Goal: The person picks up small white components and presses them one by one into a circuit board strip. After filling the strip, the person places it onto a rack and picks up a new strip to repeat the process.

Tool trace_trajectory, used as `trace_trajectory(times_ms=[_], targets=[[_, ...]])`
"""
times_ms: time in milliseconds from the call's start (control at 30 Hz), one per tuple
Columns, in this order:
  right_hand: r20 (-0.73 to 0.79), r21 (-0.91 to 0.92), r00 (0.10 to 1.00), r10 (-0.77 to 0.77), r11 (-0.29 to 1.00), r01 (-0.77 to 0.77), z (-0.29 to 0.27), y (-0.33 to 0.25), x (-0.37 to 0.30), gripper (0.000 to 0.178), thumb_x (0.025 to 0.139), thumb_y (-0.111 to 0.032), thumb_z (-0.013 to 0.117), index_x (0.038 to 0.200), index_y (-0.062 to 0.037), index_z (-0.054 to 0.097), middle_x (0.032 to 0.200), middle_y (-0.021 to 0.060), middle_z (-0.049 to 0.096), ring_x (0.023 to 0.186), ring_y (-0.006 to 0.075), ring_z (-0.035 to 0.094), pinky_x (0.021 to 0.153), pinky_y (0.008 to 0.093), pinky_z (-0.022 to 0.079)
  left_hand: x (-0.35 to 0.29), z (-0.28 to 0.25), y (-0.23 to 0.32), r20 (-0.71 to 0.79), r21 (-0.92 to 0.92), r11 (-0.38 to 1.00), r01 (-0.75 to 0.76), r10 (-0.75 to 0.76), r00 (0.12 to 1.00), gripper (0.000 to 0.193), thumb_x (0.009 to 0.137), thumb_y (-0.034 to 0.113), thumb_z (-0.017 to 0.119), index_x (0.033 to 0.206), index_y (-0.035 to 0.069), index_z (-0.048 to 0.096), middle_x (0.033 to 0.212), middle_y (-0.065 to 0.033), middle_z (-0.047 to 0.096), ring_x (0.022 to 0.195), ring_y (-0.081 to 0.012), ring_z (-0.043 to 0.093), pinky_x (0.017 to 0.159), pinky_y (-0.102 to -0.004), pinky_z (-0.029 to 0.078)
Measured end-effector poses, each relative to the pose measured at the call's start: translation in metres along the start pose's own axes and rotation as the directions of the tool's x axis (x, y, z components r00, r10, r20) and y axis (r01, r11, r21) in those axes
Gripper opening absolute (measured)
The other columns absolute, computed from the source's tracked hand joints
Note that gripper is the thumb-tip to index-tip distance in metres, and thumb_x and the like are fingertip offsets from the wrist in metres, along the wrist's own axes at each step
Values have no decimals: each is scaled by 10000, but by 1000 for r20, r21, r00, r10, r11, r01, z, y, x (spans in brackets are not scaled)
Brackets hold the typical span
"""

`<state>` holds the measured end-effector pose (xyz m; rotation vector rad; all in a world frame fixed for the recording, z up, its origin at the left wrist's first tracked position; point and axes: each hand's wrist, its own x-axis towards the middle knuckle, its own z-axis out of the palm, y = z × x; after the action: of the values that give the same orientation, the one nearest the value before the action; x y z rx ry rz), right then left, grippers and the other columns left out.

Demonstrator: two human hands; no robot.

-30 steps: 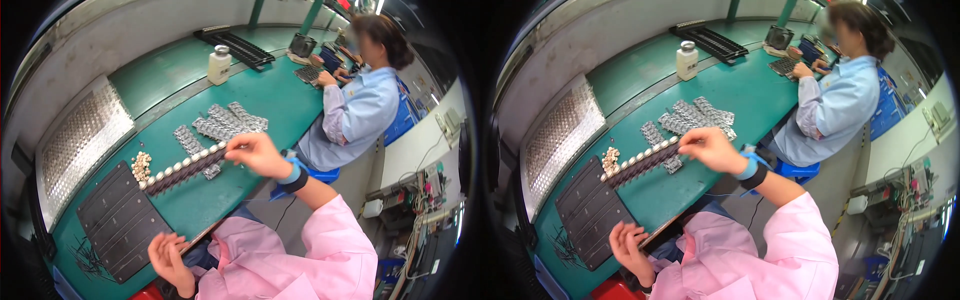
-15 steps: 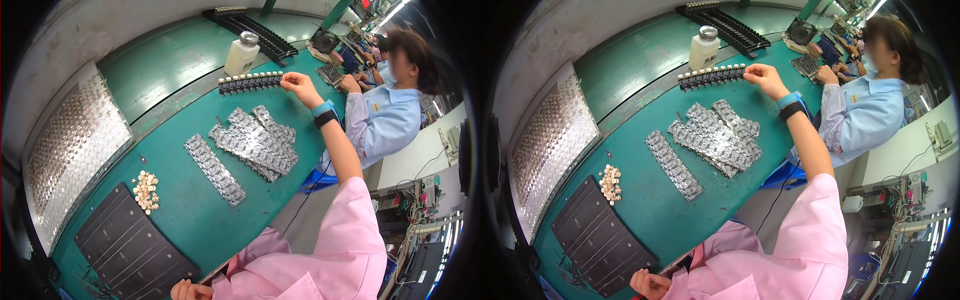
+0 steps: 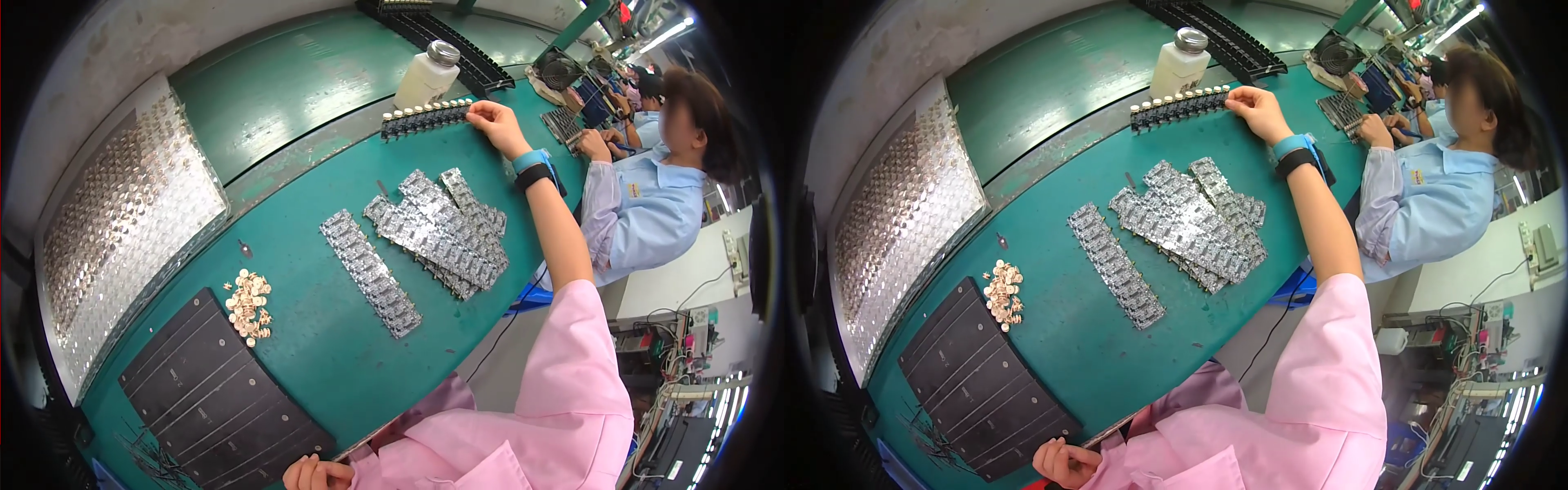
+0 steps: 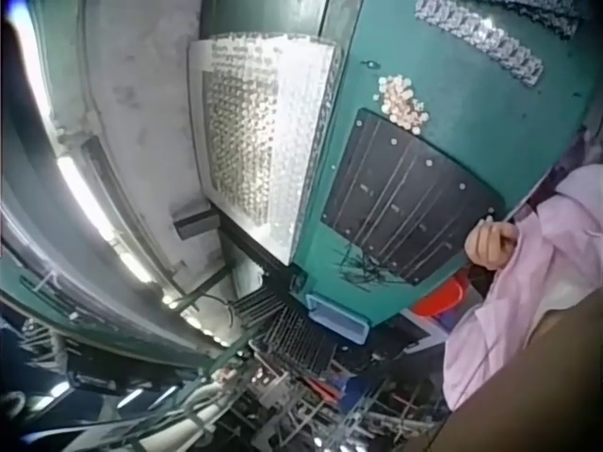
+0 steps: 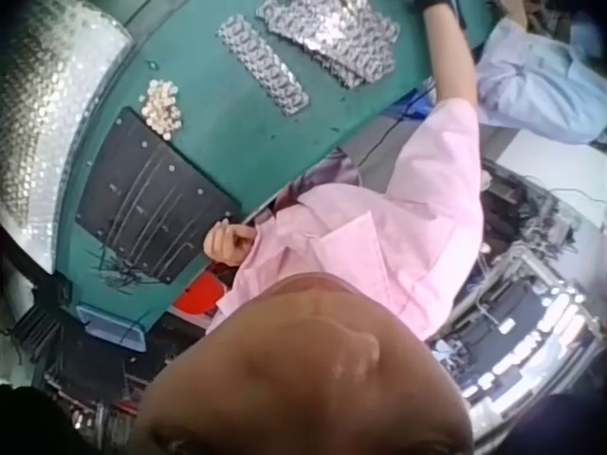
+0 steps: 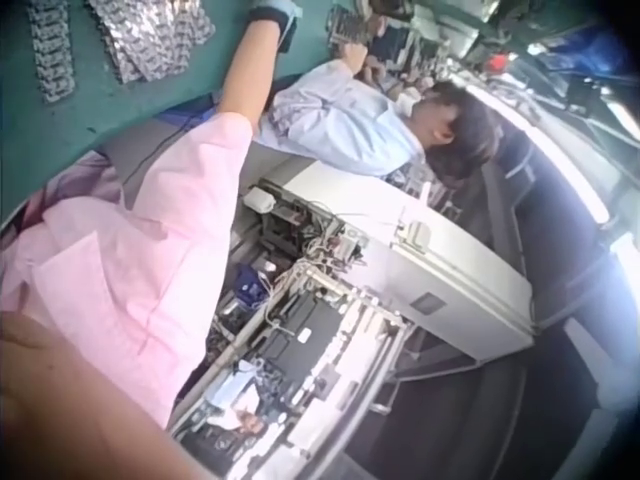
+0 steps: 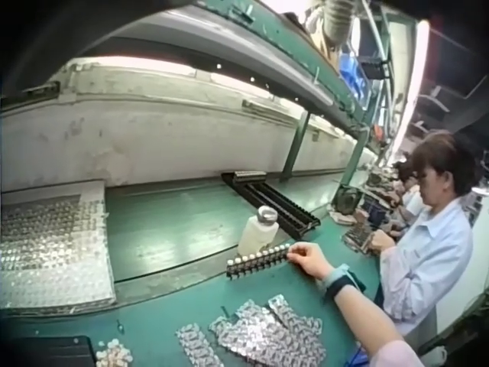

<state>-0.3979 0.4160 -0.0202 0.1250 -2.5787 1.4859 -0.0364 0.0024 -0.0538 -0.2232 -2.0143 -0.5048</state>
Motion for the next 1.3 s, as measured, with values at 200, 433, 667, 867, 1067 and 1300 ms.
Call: trace_trajectory(times_ms=[200, 433, 667, 867, 1067, 1300], targets=[[-63, -133, 997, -40, 991, 32, 0, 10, 8, 71, 768, -79, 591, 800, -15, 586, 713, -4, 581, 657, 56, 525, 616, 194, 423, -1, 0, 2, -5, 5, 1000, 29, -29, 1000, 20, 728, 28, 493, 736, 20, 477, 632, -86, 508, 552, -195, 507, 532, -273, 452], [-120, -325, 990, -74, 945, 31, 7, 7, 8, 92, 771, -95, 584, 816, -15, 581, 717, 20, 588, 654, 76, 528, 620, 215, 431, -1, -1, 0, 4, -7, 1000, 16, -16, 1000, 28, 731, 35, 500, 738, 21, 476, 635, -85, 505, 554, -194, 511, 538, -273, 455], [-178, -418, 981, -77, 909, -5, 10, -11, -6, 119, 770, -106, 589, 848, -16, 582, 732, 4, 575, 664, 60, 496, 621, 210, 417, -7, -6, -1, 51, -25, 1000, -1, 2, 999, 62, 717, -2, 472, 776, 12, 459, 672, -95, 504, 591, -211, 501, 568, -285, 447], [147, -364, 963, 226, 917, -160, 32, -77, -72, 193, 775, -185, 600, 854, -10, 585, 758, 25, 581, 677, 80, 514, 627, 214, 426, -12, -10, -1, 132, 20, 1000, -4, 1, 991, 168, 655, -83, 425, 796, 9, 432, 695, -105, 500, 664, -237, 481, 606, -301, 421], [246, -100, 953, 178, 982, -158, 33, -75, -84, 235, 752, -226, 637, 812, -9, 571, 704, 9, 580, 609, 76, 516, 533, 199, 405, -17, -7, 0, 68, -4, 999, 33, -32, 997, 153, 653, -78, 432, 777, 11, 446, 700, -99, 517, 645, -236, 501, 581, -307, 425], [-260, -150, 955, -144, 983, 108, 10, -110, -108, 121, 777, -154, 610, 809, -72, 527, 654, -53, 490, 557, 12, 408, 466, 146, 276, -4, -15, 7, 137, -131, 971, 200, -182, 974, 176, 660, -99, 432, 793, 14, 457, 723, -102, 527, 668, -243, 511, 613, -326, 431]])
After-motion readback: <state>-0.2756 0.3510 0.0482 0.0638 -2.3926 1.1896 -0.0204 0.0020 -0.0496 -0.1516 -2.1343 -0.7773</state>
